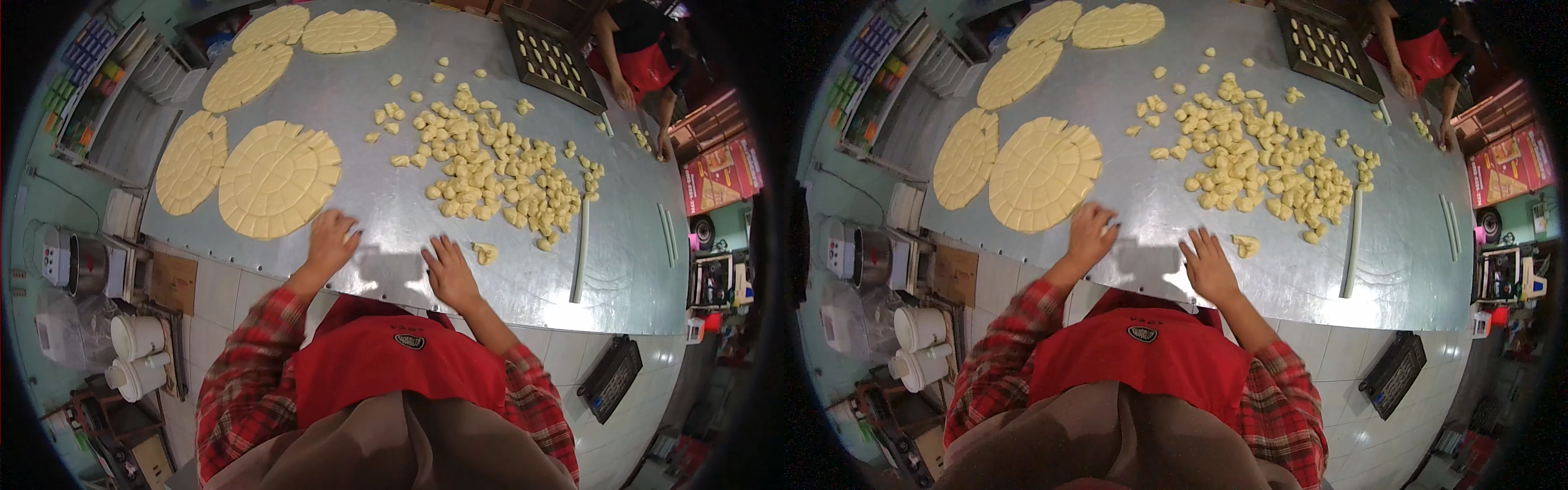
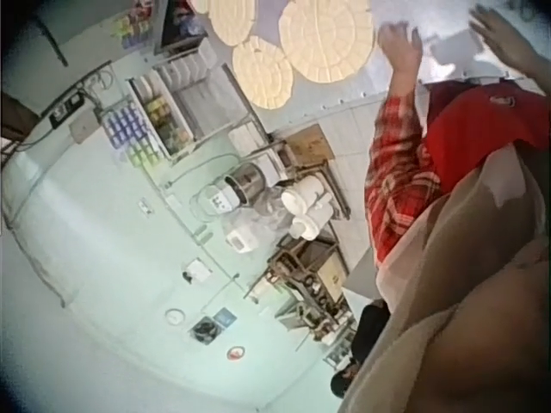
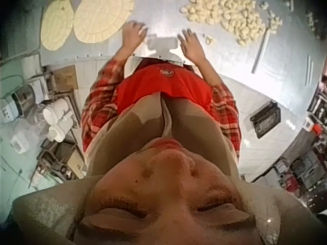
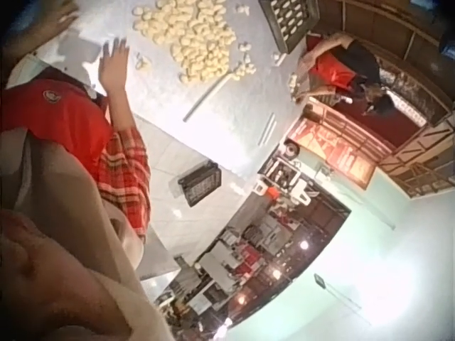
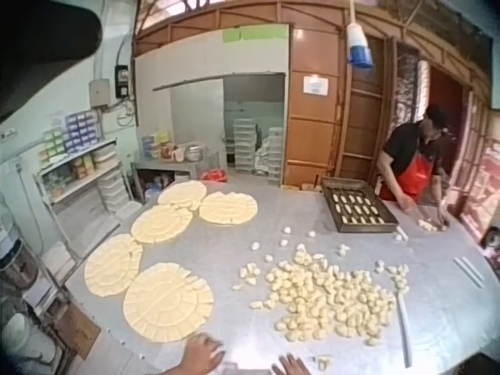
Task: The recorder is shaping pieces of dough into small rolls or balls on a production table.
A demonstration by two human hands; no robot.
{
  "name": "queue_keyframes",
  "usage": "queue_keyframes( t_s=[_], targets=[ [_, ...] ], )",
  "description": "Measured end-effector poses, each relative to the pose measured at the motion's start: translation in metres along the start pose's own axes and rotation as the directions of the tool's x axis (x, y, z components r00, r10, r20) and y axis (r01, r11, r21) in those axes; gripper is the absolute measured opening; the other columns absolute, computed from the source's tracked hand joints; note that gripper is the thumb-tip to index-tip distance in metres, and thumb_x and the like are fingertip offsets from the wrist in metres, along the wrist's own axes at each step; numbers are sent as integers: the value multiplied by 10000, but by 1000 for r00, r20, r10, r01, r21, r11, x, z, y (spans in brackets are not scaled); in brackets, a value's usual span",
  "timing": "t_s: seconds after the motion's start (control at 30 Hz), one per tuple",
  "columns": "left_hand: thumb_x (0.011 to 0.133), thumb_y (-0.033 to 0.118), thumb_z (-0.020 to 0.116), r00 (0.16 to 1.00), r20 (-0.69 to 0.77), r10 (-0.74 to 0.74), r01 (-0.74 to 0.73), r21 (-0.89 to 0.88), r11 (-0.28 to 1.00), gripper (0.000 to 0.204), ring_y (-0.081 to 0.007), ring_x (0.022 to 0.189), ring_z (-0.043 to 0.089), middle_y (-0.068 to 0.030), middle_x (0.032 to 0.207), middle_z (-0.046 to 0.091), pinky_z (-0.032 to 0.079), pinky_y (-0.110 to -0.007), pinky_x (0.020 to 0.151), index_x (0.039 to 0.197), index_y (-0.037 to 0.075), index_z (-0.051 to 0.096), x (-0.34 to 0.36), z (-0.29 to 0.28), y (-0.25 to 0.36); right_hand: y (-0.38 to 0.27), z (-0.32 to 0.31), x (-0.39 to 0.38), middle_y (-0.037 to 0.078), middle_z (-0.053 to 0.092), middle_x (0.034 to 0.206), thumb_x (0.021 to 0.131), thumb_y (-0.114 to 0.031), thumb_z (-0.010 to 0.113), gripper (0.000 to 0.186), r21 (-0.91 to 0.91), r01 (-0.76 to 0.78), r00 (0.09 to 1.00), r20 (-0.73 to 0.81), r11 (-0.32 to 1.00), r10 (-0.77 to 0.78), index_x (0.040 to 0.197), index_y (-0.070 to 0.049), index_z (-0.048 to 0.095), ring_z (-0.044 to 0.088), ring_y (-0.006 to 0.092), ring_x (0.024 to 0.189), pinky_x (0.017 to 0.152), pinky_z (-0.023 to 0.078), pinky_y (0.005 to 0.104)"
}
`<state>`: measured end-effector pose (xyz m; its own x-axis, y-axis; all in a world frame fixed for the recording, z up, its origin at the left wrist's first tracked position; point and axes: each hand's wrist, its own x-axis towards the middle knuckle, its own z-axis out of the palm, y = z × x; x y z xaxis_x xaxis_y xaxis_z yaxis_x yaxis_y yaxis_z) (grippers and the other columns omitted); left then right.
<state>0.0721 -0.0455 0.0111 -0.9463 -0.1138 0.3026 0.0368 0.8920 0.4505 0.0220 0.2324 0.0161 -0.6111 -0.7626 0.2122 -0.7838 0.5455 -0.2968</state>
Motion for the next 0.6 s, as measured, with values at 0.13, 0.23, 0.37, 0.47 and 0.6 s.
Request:
queue_keyframes(
  t_s=[0.13, 0.23, 0.37, 0.47, 0.6],
  targets=[
    [763, 72, 641, 975, 65, -214, 221, -446, 867, 211, -187, 764, 565, -76, 891, 518, 458, -323, 607, 944, 66, 534, -41, 20, 18, -7, -2, -55, 169, 493, 1163, 797, -47, 527, 385, 293, -158, 977, 186, 943, 106, 1181, -32, 512, 489, 342, 1085, 917, 407, 419],
    [870, 100, 579, 823, 494, -280, 546, -824, 150, 160, -93, 734, 545, -31, 826, 546, 450, -226, 575, 970, 37, 472, -29, 47, 87, -45, -29, -14, 177, 558, 988, 800, -93, 555, 328, 564, -297, 927, -25, 771, 375, 1125, -56, 528, 556, 374, 916, 741, 468, 411],
    [908, 163, 515, 842, 539, 11, 514, -809, 286, 198, -133, 869, 581, -60, 920, 577, 502, -265, 717, 1027, 7, 548, 17, 52, 131, 32, -40, -15, 176, 597, 836, 811, -125, 559, 157, 394, -355, 857, -225, 848, 463, 957, -75, 530, 579, 369, 816, 695, 465, 431],
    [861, 161, 561, 918, 356, 175, 198, -794, 575, 305, -206, 970, 573, -143, 1107, 533, 482, -316, 787, 1119, 1, 530, 50, 62, 161, 117, -133, -13, 211, 576, 969, 809, -177, 589, 259, 126, -575, 757, -292, 809, 584, 1051, -101, 538, 562, 372, 887, 719, 463, 411],
    [777, 229, 635, 872, 153, 465, -395, -342, 853, 405, -290, 991, 533, -174, 1131, 502, 438, -366, 841, 1108, 15, 541, 63, 112, 193, 144, -188, -7, 234, 372, 1325, 795, -135, 598, 495, -477, -552, 807, -512, 684, 294, 1274, -168, 479, 385, 408, 1192, 977, 354, 411]
  ],
)
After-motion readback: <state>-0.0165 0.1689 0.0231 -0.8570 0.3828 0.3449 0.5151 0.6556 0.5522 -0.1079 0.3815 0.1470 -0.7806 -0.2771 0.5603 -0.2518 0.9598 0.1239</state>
